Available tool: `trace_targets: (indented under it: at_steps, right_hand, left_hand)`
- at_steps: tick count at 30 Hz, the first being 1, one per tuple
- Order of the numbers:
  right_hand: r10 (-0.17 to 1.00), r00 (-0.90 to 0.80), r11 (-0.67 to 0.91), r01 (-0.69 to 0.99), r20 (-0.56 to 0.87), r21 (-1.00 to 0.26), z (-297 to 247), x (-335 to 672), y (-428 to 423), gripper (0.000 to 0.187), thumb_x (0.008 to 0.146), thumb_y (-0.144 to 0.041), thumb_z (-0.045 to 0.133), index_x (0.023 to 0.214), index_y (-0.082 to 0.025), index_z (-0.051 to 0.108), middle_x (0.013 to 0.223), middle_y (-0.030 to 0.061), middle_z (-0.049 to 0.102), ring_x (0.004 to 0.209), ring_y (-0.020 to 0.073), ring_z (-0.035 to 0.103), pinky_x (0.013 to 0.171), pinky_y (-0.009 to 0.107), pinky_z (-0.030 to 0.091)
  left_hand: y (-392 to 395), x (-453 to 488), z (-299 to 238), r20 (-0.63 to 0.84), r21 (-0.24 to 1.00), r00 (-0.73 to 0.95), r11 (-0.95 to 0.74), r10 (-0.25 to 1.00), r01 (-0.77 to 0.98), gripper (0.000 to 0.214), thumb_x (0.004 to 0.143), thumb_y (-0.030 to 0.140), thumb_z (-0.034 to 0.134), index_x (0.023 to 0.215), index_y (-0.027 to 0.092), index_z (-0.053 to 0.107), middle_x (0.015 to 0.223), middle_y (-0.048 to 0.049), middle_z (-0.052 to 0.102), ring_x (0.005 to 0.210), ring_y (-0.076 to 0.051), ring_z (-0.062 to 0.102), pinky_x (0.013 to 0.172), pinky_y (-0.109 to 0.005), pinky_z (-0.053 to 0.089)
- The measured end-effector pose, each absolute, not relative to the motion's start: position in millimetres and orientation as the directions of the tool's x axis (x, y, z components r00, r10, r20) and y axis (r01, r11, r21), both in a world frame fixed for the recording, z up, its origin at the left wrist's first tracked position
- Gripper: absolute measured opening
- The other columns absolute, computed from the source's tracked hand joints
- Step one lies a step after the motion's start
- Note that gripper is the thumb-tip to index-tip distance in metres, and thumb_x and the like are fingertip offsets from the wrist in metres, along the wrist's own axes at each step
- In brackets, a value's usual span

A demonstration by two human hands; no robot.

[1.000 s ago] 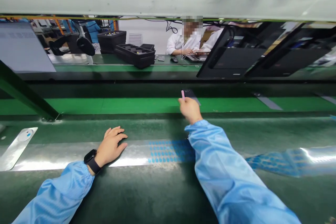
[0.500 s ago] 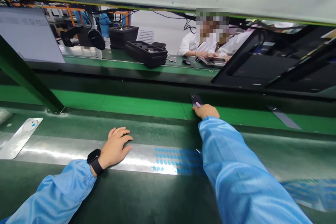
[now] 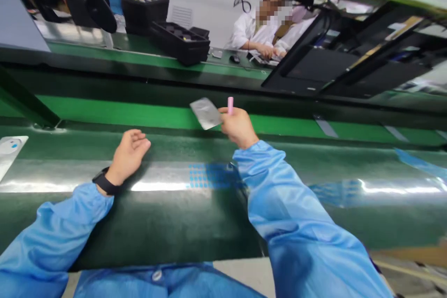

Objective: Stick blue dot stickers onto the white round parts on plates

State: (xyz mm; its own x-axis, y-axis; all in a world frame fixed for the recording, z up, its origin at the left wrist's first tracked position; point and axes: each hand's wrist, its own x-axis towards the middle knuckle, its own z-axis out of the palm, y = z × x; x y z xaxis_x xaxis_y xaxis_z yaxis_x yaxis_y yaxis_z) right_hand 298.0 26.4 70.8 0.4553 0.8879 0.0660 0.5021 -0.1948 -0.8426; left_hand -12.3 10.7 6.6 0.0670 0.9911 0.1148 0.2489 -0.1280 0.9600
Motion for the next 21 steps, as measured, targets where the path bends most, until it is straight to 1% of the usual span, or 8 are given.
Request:
trace_targets:
  at_steps: [2,4,6,8,11,14,18,21]
  right_hand:
    - [0.950,0.304,-0.181,0.363,-0.067,-0.914,63.0,253.2,-6.1,0.029,0.072,-0.025,0.057,0.095,-0.014,0.070,0.052,-0.0027,0.050,0.044,0.0134,0.045,0.044,0.026,0.035]
    - [0.989,0.120,-0.122,0.334,-0.086,-0.935,57.2,212.6,-37.1,0.024,0.075,-0.026,0.055,0.091,-0.016,0.070,0.058,-0.0017,0.055,0.049,0.0131,0.048,0.048,0.026,0.039]
    - [0.995,-0.018,-0.088,0.352,-0.101,-0.932,54.8,188.5,-59.9,0.019,0.077,-0.026,0.057,0.088,-0.018,0.070,0.065,-0.0008,0.060,0.056,0.0136,0.053,0.055,0.027,0.043]
    - [0.990,-0.072,-0.089,0.331,-0.120,-0.939,55.6,185.9,-70.5,0.016,0.076,-0.028,0.064,0.086,-0.017,0.071,0.070,0.0006,0.063,0.061,0.0143,0.055,0.058,0.028,0.043]
    - [0.992,0.009,-0.129,0.111,-0.129,-0.985,58.5,209.2,-66.9,0.021,0.074,-0.036,0.072,0.078,-0.016,0.069,0.071,0.0038,0.063,0.057,0.0126,0.049,0.053,0.029,0.041]
    - [0.990,0.126,-0.059,-0.090,-0.070,-0.994,55.5,233.0,-56.1,0.031,0.074,-0.046,0.073,0.066,-0.018,0.063,0.076,0.0062,0.065,0.058,0.0126,0.051,0.054,0.029,0.044]
    - [0.989,0.065,-0.135,-0.016,-0.135,-0.991,36.4,239.8,-54.1,0.046,0.070,-0.063,0.075,0.072,-0.018,0.068,0.050,-0.0040,0.049,0.043,0.0094,0.043,0.041,0.024,0.035]
    - [0.964,-0.090,-0.243,0.068,-0.249,-0.968,23.1,239.6,-58.6,0.052,0.068,-0.066,0.076,0.074,-0.016,0.068,0.051,-0.0019,0.057,0.040,0.0087,0.047,0.039,0.022,0.039]
  left_hand:
    - [13.7,-12.9,10.6,-0.043,0.997,0.044,0.040,0.998,0.065,0.053,0.079,0.036,0.070,0.123,0.023,0.043,0.118,-0.0079,0.063,0.093,-0.017,0.069,0.085,-0.038,0.057]
    - [13.0,-14.7,16.6,-0.150,0.986,0.083,0.155,0.985,-0.059,0.057,0.076,0.032,0.071,0.123,0.024,0.040,0.109,-0.0040,0.064,0.083,-0.015,0.068,0.074,-0.032,0.057]
    - [9.5,-19.0,24.0,-0.177,0.976,0.106,0.188,0.979,-0.111,0.061,0.068,0.025,0.073,0.120,0.023,0.041,0.094,0.0005,0.064,0.074,-0.014,0.066,0.066,-0.027,0.054]
    - [4.6,-25.2,31.1,-0.165,0.979,0.100,0.175,0.981,-0.105,0.062,0.061,0.021,0.075,0.115,0.021,0.043,0.082,0.0040,0.062,0.069,-0.013,0.063,0.062,-0.024,0.051]
    - [-4.5,-31.6,38.9,-0.127,0.992,0.156,0.127,0.980,0.011,0.054,0.061,0.025,0.074,0.108,0.019,0.048,0.079,0.0038,0.062,0.068,-0.014,0.063,0.061,-0.025,0.049]
    - [-15.1,-26.1,41.8,-0.035,0.952,0.270,-0.050,0.962,0.303,0.038,0.067,0.027,0.070,0.102,0.020,0.056,0.088,0.0003,0.066,0.077,-0.017,0.064,0.068,-0.028,0.050]
    - [-25.8,-4.2,36.3,-0.032,0.786,0.543,-0.314,0.839,0.532,0.028,0.075,0.021,0.063,0.102,0.022,0.062,0.100,-0.0011,0.069,0.090,-0.020,0.064,0.086,-0.034,0.051]
    - [-28.3,6.2,25.9,-0.031,0.678,0.644,-0.457,0.764,0.575,0.029,0.078,0.019,0.062,0.107,0.021,0.063,0.113,-0.0058,0.068,0.107,-0.024,0.061,0.099,-0.040,0.047]
